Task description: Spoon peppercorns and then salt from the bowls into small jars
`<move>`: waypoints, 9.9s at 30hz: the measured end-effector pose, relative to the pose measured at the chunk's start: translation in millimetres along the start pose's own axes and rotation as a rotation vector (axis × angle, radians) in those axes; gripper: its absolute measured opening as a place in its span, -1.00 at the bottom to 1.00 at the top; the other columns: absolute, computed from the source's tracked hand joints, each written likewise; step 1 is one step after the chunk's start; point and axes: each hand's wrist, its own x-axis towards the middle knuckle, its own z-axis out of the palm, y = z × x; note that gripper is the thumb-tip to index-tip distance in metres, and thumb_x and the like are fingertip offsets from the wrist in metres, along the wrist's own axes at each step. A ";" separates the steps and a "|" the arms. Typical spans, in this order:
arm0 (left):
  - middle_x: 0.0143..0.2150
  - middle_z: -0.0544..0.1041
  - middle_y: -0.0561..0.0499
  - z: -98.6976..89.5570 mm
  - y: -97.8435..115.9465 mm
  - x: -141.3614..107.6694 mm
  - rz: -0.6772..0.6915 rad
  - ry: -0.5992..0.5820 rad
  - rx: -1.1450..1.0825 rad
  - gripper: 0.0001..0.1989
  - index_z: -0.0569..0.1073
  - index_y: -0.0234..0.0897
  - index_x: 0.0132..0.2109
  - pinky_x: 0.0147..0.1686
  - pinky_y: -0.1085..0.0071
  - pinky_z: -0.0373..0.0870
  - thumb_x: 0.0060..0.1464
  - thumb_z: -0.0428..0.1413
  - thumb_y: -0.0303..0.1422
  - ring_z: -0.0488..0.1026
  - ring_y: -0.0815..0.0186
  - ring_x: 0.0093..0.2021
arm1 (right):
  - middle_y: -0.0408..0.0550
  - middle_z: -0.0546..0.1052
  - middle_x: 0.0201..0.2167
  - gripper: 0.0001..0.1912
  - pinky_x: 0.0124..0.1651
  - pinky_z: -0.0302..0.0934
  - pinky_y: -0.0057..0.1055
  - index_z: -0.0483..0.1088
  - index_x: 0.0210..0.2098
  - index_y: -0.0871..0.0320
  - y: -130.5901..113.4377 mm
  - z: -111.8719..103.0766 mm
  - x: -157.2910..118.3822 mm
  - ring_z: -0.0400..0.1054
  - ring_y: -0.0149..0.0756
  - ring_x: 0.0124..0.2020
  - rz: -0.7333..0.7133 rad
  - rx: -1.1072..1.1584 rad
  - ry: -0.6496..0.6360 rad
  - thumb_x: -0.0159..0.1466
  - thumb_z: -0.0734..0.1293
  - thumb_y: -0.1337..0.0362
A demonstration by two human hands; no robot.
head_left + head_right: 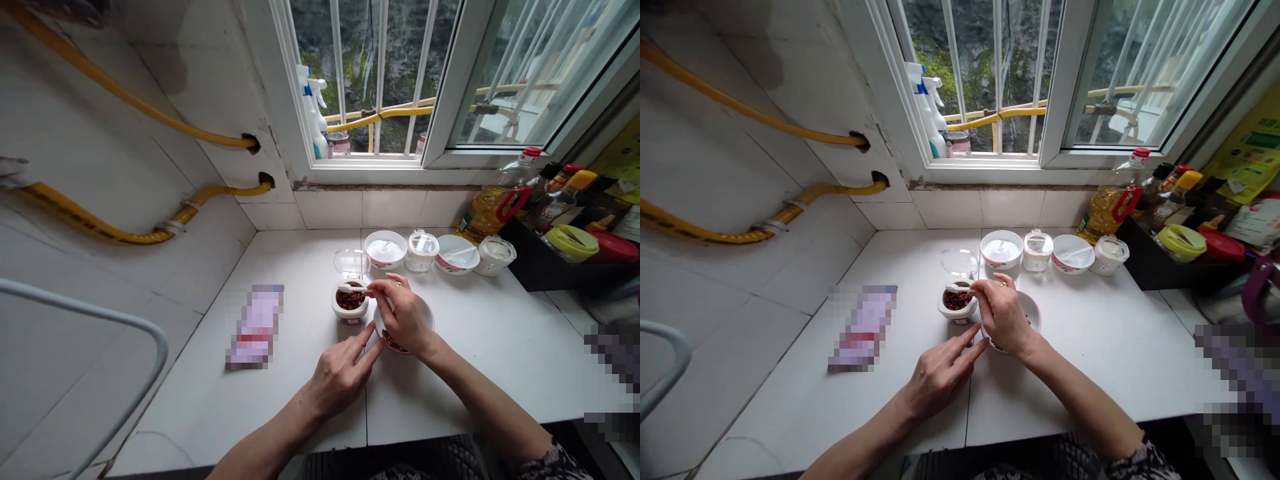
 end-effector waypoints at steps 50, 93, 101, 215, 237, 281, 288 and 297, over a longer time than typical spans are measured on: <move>0.10 0.50 -0.38 1.2 -3.0 -2.2 0.013 0.022 -0.039 -0.63 0.45 -0.38 0.12 -0.33 0.37 0.54 0.24 -0.06 -0.61 0.55 0.25 -0.21 | -0.15 0.52 -0.68 -0.85 -0.41 0.26 -0.42 0.42 -0.47 0.13 35.5 -56.9 -15.0 0.41 -0.32 -0.58 0.696 0.432 -0.047 0.08 0.30 0.19; 0.12 0.48 -0.39 -6.4 0.5 4.1 0.060 -0.089 0.120 -0.59 0.36 -0.42 0.17 -0.36 0.40 0.54 0.22 -0.11 -0.61 0.54 0.32 -0.28 | -0.15 0.59 -0.48 -0.83 0.04 0.30 -0.10 0.40 -0.16 0.07 46.0 -71.7 -19.2 0.48 -0.26 -0.45 -0.271 -0.157 -0.009 0.35 0.23 0.42; 0.19 0.45 -0.33 3.0 26.9 3.3 -0.205 -0.055 0.080 -0.60 0.41 -0.38 0.14 -0.20 0.33 0.58 0.19 -0.06 -0.59 0.56 0.22 -0.11 | -0.08 0.58 -0.47 -0.78 0.00 0.24 -0.20 0.40 -0.27 0.11 48.6 -71.9 -23.1 0.42 -0.26 -0.46 -0.317 -0.365 -0.171 0.36 0.16 0.45; 0.31 0.25 -0.28 -57.8 -67.6 -43.7 -1.316 -0.356 0.411 -0.35 0.22 -0.22 0.36 0.15 -0.03 0.30 0.15 0.12 -0.23 0.29 -0.13 0.23 | -0.11 0.57 -0.56 -0.81 -0.06 0.30 -0.12 0.45 -0.37 0.03 63.7 -62.8 -23.8 0.46 -0.09 -0.31 0.041 -0.196 -0.130 0.27 0.21 0.26; 0.37 0.20 -0.24 -45.7 -86.7 -40.2 -1.330 -0.293 0.464 -0.55 0.47 -0.21 0.16 0.16 0.00 0.32 0.13 0.14 -0.26 0.29 -0.11 0.26 | -0.12 0.59 -0.54 -0.82 -0.06 0.32 -0.10 0.45 -0.36 0.02 67.6 -64.0 -24.9 0.48 -0.10 -0.34 -0.009 -0.236 -0.127 0.28 0.21 0.24; 0.14 0.41 -0.19 20.6 40.6 10.1 -0.436 0.073 -0.075 -0.68 0.37 -0.24 0.15 -0.16 0.38 0.59 0.26 0.05 -0.41 0.51 0.26 -0.06 | -0.10 0.57 -0.60 -0.78 0.03 0.25 -0.12 0.47 -0.41 0.04 50.4 -67.2 -26.6 0.45 -0.05 -0.20 0.229 0.038 -0.303 0.27 0.25 0.13; 0.10 0.44 -0.19 20.6 38.1 8.4 -0.443 0.085 -0.075 -0.66 0.36 -0.24 0.17 -0.12 0.34 0.58 0.26 0.05 -0.42 0.52 0.26 -0.07 | -0.11 0.53 -0.62 -0.76 -0.36 0.27 -0.33 0.47 -0.38 0.12 47.3 -70.8 -22.9 0.42 -0.23 -0.52 0.500 0.301 -0.146 0.18 0.34 0.07; 0.08 0.47 -0.18 17.3 37.8 8.2 -0.427 0.113 -0.077 -0.68 0.38 -0.24 0.15 -0.11 0.35 0.57 0.27 0.05 -0.43 0.53 0.24 -0.06 | -0.14 0.52 -0.67 -0.77 -0.40 0.30 -0.36 0.47 -0.44 0.13 50.0 -69.0 -17.1 0.41 -0.28 -0.57 0.579 0.501 -0.081 0.09 0.41 0.09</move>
